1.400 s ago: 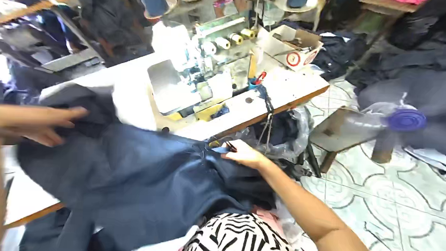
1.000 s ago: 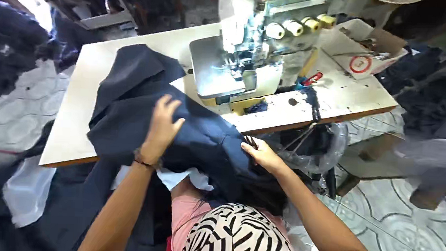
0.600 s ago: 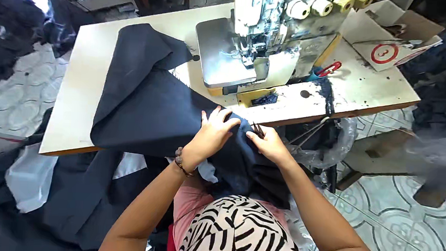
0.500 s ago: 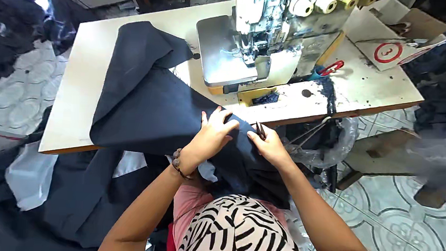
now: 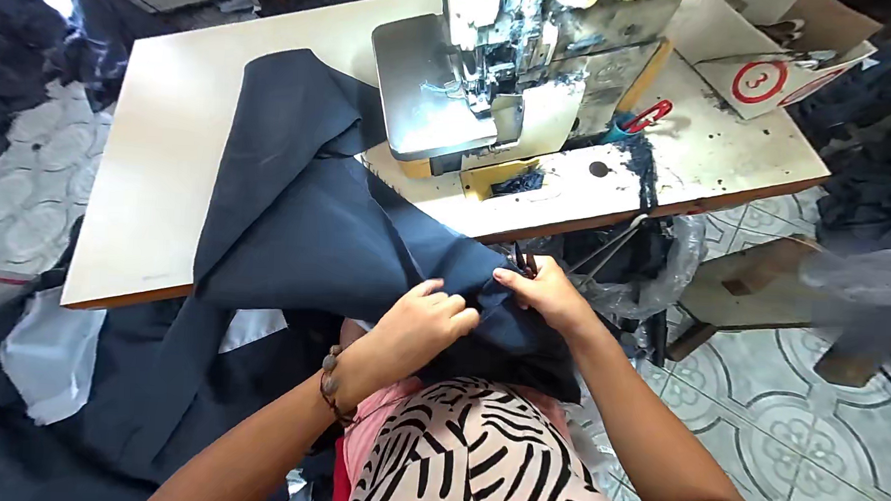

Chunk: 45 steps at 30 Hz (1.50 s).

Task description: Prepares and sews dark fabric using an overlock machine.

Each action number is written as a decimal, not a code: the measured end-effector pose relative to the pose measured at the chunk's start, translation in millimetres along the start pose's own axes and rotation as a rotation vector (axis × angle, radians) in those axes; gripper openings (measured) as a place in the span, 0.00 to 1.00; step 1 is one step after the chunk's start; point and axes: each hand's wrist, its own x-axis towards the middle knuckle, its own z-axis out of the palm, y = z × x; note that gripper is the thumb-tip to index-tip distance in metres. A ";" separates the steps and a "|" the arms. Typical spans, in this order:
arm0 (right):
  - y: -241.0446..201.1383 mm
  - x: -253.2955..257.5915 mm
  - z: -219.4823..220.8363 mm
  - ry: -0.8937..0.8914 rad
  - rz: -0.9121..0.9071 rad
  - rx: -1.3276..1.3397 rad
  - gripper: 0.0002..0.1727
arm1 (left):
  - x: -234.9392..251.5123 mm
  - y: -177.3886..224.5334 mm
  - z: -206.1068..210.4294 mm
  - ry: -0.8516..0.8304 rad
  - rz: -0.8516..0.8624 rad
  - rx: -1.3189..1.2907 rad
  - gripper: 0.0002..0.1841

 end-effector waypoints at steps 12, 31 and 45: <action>-34.1 -58.0 25.2 -0.164 -0.362 -0.265 0.07 | 4.2 15.0 -39.9 0.201 0.110 -0.183 0.12; -27.6 -94.0 29.8 -0.049 -0.602 -0.492 0.10 | -20.7 26.6 -5.8 0.525 0.099 -0.142 0.05; -22.7 -98.8 38.7 0.042 -0.719 -0.693 0.12 | -11.2 32.2 -15.8 0.360 -0.080 -0.299 0.07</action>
